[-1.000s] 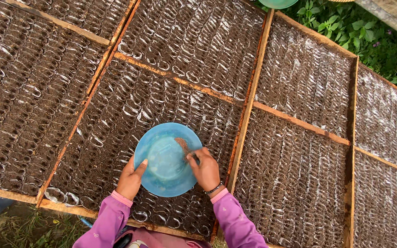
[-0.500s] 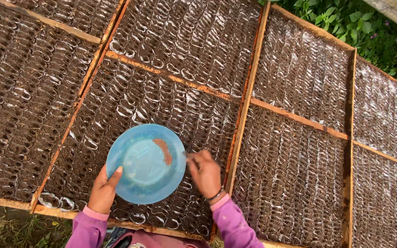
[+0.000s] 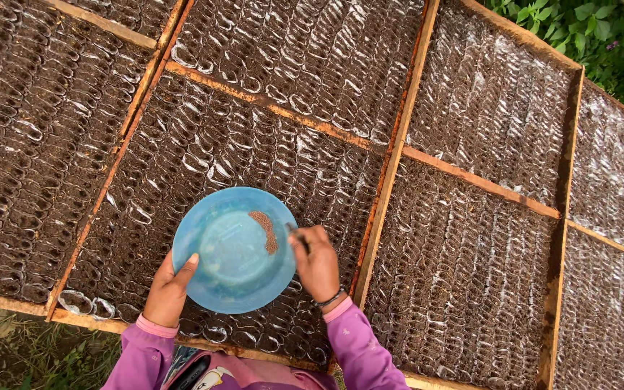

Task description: The person holds a blue bowl in the left hand and uses the right hand to pick small seeds, placing them into individual cells of a seedling tray. The action is repeated across multiple trays arranged on a wooden frame.

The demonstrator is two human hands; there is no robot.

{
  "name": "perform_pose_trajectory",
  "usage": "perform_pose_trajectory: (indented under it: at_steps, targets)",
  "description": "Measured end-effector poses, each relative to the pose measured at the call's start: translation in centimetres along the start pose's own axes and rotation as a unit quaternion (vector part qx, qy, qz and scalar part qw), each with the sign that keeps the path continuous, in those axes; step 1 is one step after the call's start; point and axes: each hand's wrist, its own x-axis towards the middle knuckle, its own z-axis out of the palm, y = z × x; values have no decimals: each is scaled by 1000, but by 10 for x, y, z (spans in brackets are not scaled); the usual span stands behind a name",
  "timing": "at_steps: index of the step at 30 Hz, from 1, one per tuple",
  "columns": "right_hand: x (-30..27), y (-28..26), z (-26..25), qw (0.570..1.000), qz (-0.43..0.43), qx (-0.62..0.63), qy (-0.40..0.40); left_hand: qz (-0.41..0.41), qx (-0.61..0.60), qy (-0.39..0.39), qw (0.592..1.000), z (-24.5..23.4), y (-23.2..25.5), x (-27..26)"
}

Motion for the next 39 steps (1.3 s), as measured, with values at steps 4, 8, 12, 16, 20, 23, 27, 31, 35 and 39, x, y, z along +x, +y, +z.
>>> perform_pose_trajectory:
  at_steps: [4, 8, 12, 16, 20, 23, 27, 31, 35, 39]
  targets:
    - [32, 54, -20, 987, 153, 6, 53, -5, -37, 46, 998, -4, 13, 2]
    - [42, 76, -24, 992, 100, -17, 70, 9, -23, 62, 998, -9, 16, 6]
    - [20, 32, -34, 992, 107, 16, 65, -4, 20, 52, 998, -8, 23, -1]
    - [-7, -15, -5, 992, -65, -102, -24, -33, -24, 36, 999, -10, 7, -5]
    - [-22, -16, 27, 953, -132, -261, -84, -55, 12, 18, 998, -8, 15, -18]
    - [-25, -15, 32, 955, -136, -248, -83, -56, 9, 9, 998, -9, 7, -20]
    - [-23, -14, 26, 968, -96, -221, -74, -33, -23, -3, 999, -4, -5, -13]
    - [-27, -18, 20, 973, -95, -202, -58, -28, -4, 3, 1000, -1, -14, -11]
    - [-34, -7, 32, 957, -95, -268, -59, -13, 28, -20, 999, -3, -8, -18]
    - [-37, -15, 33, 974, -92, -199, -61, -32, 28, -3, 999, -13, -6, -22]
